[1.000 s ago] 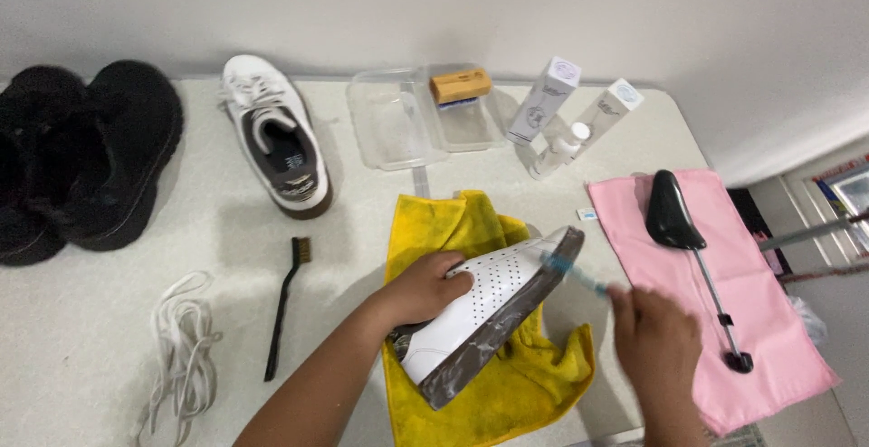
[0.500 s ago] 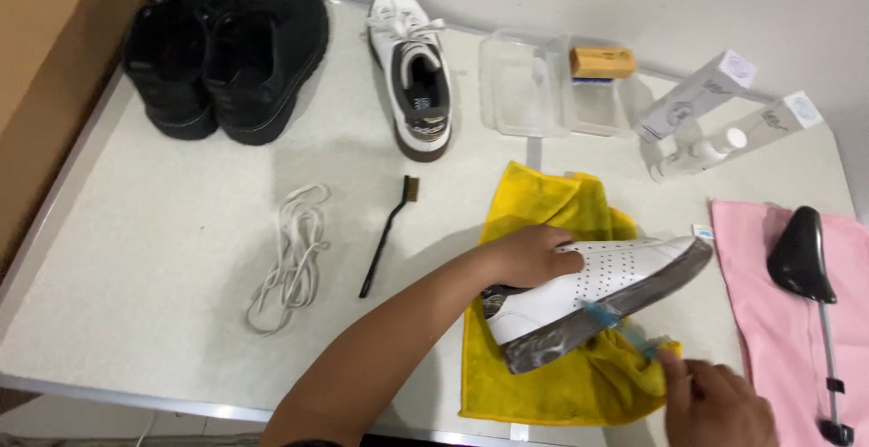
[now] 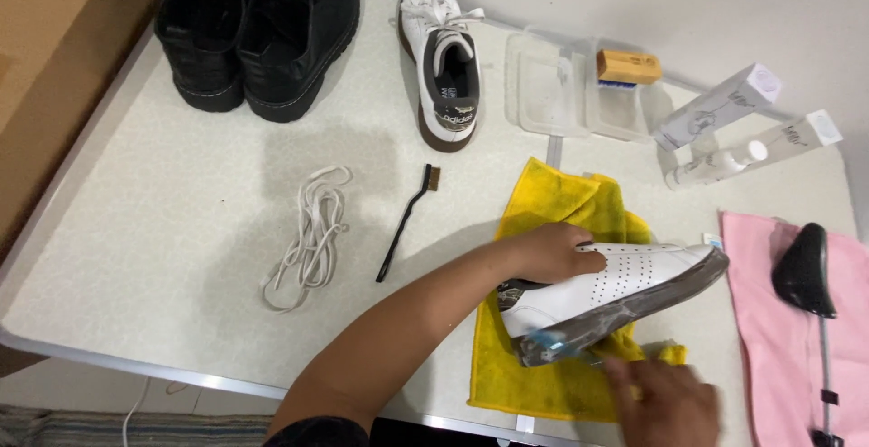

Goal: The person scrubs the white upper and midsole of a white sneaker with a toothbrush while holding the shoe on a yellow cloth. The shoe is rotated to access different areas, and the brushing continues across the entire visible surface.

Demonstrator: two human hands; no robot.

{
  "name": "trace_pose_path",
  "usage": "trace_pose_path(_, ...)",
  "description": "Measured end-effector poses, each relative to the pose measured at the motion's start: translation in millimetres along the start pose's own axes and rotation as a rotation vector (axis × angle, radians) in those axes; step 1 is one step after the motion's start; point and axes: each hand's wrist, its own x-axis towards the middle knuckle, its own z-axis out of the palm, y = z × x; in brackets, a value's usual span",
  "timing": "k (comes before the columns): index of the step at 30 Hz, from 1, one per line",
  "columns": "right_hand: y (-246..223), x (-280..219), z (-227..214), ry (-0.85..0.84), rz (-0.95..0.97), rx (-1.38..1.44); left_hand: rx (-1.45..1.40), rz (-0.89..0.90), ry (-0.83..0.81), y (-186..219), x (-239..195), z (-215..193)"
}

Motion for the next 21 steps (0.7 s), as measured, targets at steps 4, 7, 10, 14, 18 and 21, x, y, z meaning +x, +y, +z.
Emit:
trace_pose_path(4,17,21,11,0.003,-0.041,-0.020,-0.022,-0.031,-0.016,-1,0,-1)
trace_pose_path(7,34,64,-27,-0.237,0.146,-0.333,-0.025,-0.016,-0.023,-2,1,-1)
trace_pose_path(10,92,79,-6,0.083,0.113,-0.314,-0.024,-0.016,-0.020,-4,4,1)
trace_pose_path(14,58,84,-11,0.337,-0.041,-0.177,-0.023,-0.045,-0.047,1,-2,-1)
trace_pose_path(18,-4,92,-40,0.222,-0.262,-0.099,0.010,-0.029,-0.027,-2,1,-2)
trace_pose_path(21,40,127,-34,0.268,-0.245,-0.145,-0.001,-0.044,-0.029,2,-4,-2)
